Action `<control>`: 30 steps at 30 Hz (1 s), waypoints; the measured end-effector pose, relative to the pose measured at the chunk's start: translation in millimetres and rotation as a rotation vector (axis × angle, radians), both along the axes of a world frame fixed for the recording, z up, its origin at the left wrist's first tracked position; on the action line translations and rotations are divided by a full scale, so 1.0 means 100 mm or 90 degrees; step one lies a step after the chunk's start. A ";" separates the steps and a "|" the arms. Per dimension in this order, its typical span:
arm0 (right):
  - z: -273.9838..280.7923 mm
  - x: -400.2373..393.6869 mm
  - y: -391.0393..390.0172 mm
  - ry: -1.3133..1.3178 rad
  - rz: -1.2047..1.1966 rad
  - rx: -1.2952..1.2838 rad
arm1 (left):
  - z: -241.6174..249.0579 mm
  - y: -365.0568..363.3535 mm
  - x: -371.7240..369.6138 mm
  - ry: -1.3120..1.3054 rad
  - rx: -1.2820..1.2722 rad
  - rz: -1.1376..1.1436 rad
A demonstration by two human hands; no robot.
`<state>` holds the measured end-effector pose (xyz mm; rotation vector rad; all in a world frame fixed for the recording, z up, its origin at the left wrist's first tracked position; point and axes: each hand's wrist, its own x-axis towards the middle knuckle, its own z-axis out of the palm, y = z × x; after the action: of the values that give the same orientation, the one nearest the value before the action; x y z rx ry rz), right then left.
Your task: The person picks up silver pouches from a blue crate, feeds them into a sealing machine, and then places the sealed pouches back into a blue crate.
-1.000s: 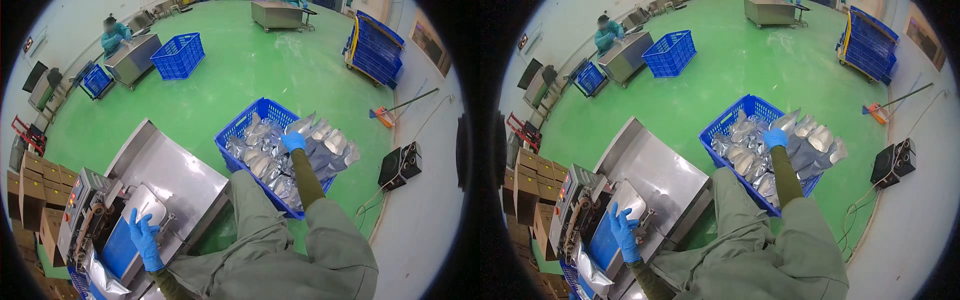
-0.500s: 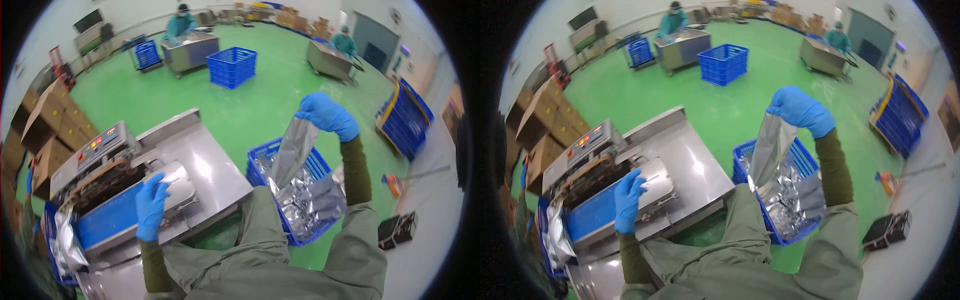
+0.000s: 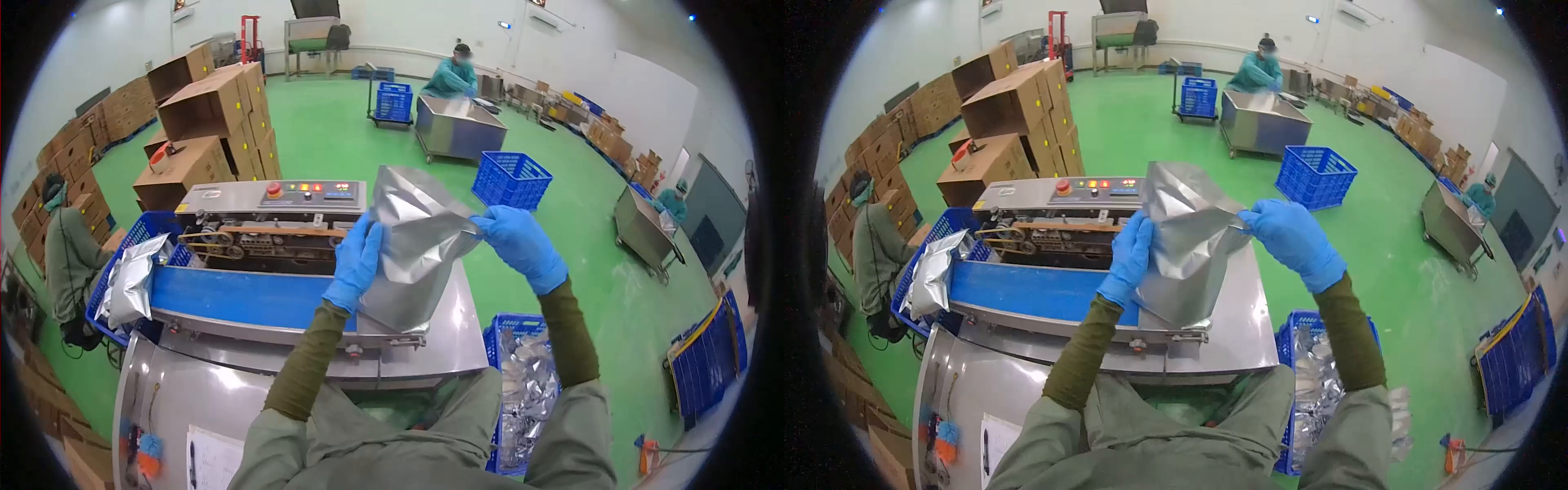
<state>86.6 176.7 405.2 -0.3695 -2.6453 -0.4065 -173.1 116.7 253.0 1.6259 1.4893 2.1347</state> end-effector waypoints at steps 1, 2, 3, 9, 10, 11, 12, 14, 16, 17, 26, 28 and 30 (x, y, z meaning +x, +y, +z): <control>-0.11 -0.04 0.01 0.123 0.006 -0.059 | -0.07 -0.01 -0.03 -0.035 -0.048 -0.003; -0.21 -0.06 0.00 0.243 0.011 -0.121 | -0.07 0.00 -0.02 -0.074 0.001 0.014; -0.31 -0.07 -0.03 0.244 0.012 -0.121 | -0.07 0.00 -0.06 -0.073 0.001 0.015; -1.17 -0.11 -0.11 0.499 -0.002 -0.739 | 0.05 -0.01 0.00 -0.031 0.036 0.083; -1.22 -0.12 -0.11 0.512 -0.028 -0.763 | 0.06 -0.06 0.04 -0.024 0.032 0.080; -1.23 -0.12 -0.10 0.524 -0.050 -0.781 | 0.08 -0.09 0.10 -0.030 0.094 0.165; -1.18 -0.10 -0.08 0.513 -0.042 -0.676 | 0.11 -0.11 0.13 -0.039 0.160 0.252; -1.19 -0.06 -0.04 0.586 0.003 -0.672 | 0.15 -0.25 0.14 -0.064 0.164 0.215; -1.30 0.01 0.09 0.645 0.049 -0.668 | 0.11 -0.31 0.14 -0.089 0.169 0.162; -1.48 0.02 0.23 0.596 0.001 -0.647 | 0.05 -0.30 0.14 -0.089 0.171 0.165; -1.18 -0.10 0.22 0.404 0.106 -0.415 | 0.25 -0.22 -0.03 0.001 -0.104 -0.106; -1.22 -0.05 0.19 0.460 0.013 -0.618 | 0.16 -0.23 -0.08 -0.052 -0.090 -0.070; -1.37 -0.07 0.26 0.477 0.019 -0.646 | -0.03 -0.12 -0.15 -0.064 -0.107 -0.095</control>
<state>79.2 202.4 267.8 -0.6168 -1.8963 0.9517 -188.3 104.6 250.3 1.4988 1.4259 1.9274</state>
